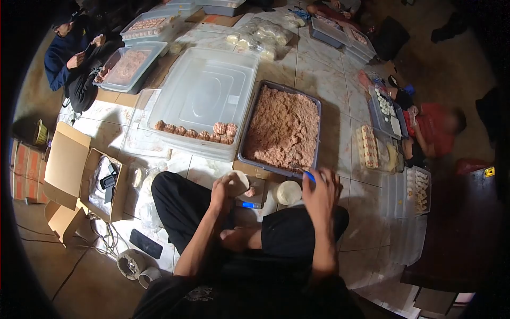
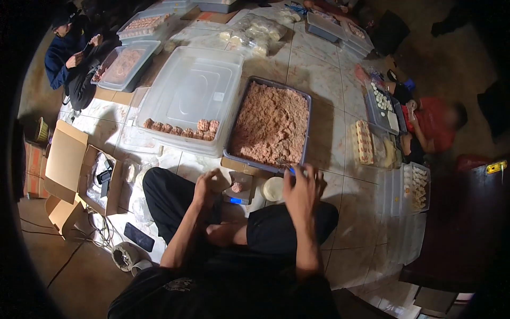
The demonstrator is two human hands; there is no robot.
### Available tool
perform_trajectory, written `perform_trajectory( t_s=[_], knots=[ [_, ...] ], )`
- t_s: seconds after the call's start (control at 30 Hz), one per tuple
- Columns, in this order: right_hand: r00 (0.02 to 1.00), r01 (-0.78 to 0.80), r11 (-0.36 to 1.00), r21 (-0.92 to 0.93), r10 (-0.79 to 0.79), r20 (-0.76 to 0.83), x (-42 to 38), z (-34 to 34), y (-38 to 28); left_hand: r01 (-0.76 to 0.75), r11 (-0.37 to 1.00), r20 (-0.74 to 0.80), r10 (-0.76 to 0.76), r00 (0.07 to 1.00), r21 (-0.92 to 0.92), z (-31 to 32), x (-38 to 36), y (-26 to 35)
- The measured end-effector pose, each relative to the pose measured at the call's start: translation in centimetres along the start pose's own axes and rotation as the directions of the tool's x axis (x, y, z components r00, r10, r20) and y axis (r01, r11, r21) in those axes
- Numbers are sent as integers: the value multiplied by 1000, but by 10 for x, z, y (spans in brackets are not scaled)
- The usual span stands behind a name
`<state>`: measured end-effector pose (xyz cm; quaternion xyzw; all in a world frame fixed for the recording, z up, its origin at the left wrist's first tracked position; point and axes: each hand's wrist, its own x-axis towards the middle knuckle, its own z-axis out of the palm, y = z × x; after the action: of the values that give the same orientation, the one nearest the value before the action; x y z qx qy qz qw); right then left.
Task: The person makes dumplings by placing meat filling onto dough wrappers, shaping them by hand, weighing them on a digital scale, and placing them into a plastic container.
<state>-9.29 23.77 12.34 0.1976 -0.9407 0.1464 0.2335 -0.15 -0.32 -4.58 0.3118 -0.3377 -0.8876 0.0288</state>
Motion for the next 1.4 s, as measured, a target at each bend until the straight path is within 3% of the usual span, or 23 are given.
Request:
perform_trajectory(
  t_s=[0.07,0.1,0.17,0.27,0.3,0.4,0.47,0.57,0.6,0.67,0.77,0.87,0.9,1.0,1.13,1.17,1.27,1.3,1.4],
  knots=[
    [923,-175,980,-95,197,331,-1,73,42,28,993,45,-23,999,-111,1,25,-8],
    [890,-153,980,-129,194,414,-3,88,48,27,996,76,-20,997,-89,-1,33,-9],
    [808,-100,978,-185,188,558,2,106,51,-49,999,-12,48,999,-22,15,15,14],
    [848,-13,975,-223,130,515,31,54,15,-76,993,1,76,997,93,1,25,18],
    [879,62,982,-180,32,476,40,47,10,-67,989,24,65,998,134,-5,33,17],
    [733,275,960,47,-241,636,72,72,-7,-80,967,76,63,995,242,5,51,7],
    [815,393,919,47,-371,444,67,139,-5,-50,983,38,44,998,179,17,55,1],
    [742,439,898,26,-379,553,71,176,-39,-79,986,26,76,997,147,26,60,-4],
    [757,525,849,61,-498,423,66,176,-45,-78,985,25,75,997,153,25,64,-7],
    [675,517,852,83,-465,573,79,150,-51,-74,982,36,68,997,175,25,76,-10],
    [762,463,871,165,-486,427,97,148,-30,-71,981,58,61,996,178,26,79,-5],
    [613,483,875,17,-353,707,96,170,-39,-48,985,41,42,998,166,23,67,-5],
    [558,531,843,92,-429,711,96,167,-44,-55,987,27,52,998,148,28,71,-4],
    [675,429,872,235,-482,558,98,146,-29,-48,993,16,47,999,105,25,74,-8],
    [591,493,870,35,-364,720,95,172,-44,-74,991,59,67,996,110,20,76,-12],
    [524,548,826,130,-460,717,95,172,-42,-53,995,31,51,998,86,22,76,-12],
    [663,442,847,296,-530,529,101,161,-25,-58,995,25,56,998,82,18,83,-16],
    [648,463,869,175,-467,602,101,179,-18,-68,990,41,63,997,126,17,83,-15],
    [549,526,844,106,-432,716,85,182,-34,-98,991,68,92,993,91,20,75,-13]
  ],
)
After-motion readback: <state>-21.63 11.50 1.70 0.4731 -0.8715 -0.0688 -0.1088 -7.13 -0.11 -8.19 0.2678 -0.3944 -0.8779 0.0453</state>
